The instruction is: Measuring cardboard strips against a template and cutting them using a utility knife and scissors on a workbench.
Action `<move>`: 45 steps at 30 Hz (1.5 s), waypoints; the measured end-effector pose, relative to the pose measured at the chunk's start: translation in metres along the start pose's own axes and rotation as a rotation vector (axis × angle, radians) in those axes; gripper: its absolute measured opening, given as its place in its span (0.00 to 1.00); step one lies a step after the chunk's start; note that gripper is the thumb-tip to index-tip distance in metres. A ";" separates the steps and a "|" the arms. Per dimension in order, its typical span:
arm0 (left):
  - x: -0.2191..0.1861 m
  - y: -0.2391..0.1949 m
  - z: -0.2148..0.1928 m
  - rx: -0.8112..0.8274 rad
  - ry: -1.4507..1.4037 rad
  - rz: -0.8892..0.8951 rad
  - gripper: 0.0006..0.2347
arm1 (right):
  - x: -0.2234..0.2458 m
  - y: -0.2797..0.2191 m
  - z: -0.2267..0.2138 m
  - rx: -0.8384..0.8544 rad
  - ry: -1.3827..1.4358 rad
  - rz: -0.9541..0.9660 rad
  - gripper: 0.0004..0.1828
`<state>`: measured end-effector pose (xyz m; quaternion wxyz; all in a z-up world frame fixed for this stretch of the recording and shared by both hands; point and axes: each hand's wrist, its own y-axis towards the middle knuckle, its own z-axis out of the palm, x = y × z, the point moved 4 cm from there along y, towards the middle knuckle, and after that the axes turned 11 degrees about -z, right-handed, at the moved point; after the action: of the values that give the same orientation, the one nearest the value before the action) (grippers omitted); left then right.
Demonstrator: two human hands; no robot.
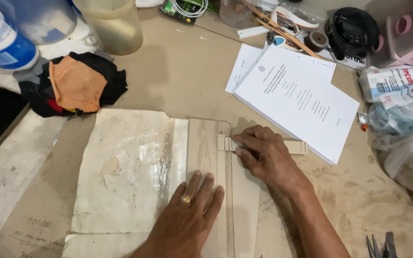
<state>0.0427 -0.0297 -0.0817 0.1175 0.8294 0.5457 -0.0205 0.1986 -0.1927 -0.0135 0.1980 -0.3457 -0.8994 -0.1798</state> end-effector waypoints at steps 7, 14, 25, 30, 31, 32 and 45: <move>-0.001 -0.002 0.009 -0.027 -0.002 -0.007 0.39 | -0.003 -0.002 0.000 0.007 0.028 -0.011 0.20; 0.000 -0.004 0.013 0.002 0.010 -0.001 0.49 | 0.001 -0.001 -0.001 -0.003 0.030 -0.024 0.20; 0.000 -0.003 0.013 0.065 0.000 -0.012 0.49 | -0.003 -0.003 0.002 0.013 -0.022 0.007 0.19; -0.001 -0.003 0.010 0.006 0.032 -0.027 0.46 | 0.001 -0.002 -0.001 0.035 -0.002 0.062 0.19; -0.002 -0.003 0.009 -0.010 0.041 -0.032 0.44 | 0.000 -0.003 0.000 0.053 -0.006 0.093 0.20; -0.001 -0.004 0.010 -0.010 0.041 -0.032 0.44 | 0.000 -0.002 0.000 0.053 -0.005 0.093 0.20; 0.001 -0.005 0.013 -0.007 0.041 -0.031 0.60 | 0.000 -0.003 0.000 0.021 -0.003 0.048 0.19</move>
<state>0.0392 -0.0300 -0.0955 0.1090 0.8208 0.5607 -0.0034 0.1964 -0.1946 -0.0143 0.2046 -0.3652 -0.8930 -0.1654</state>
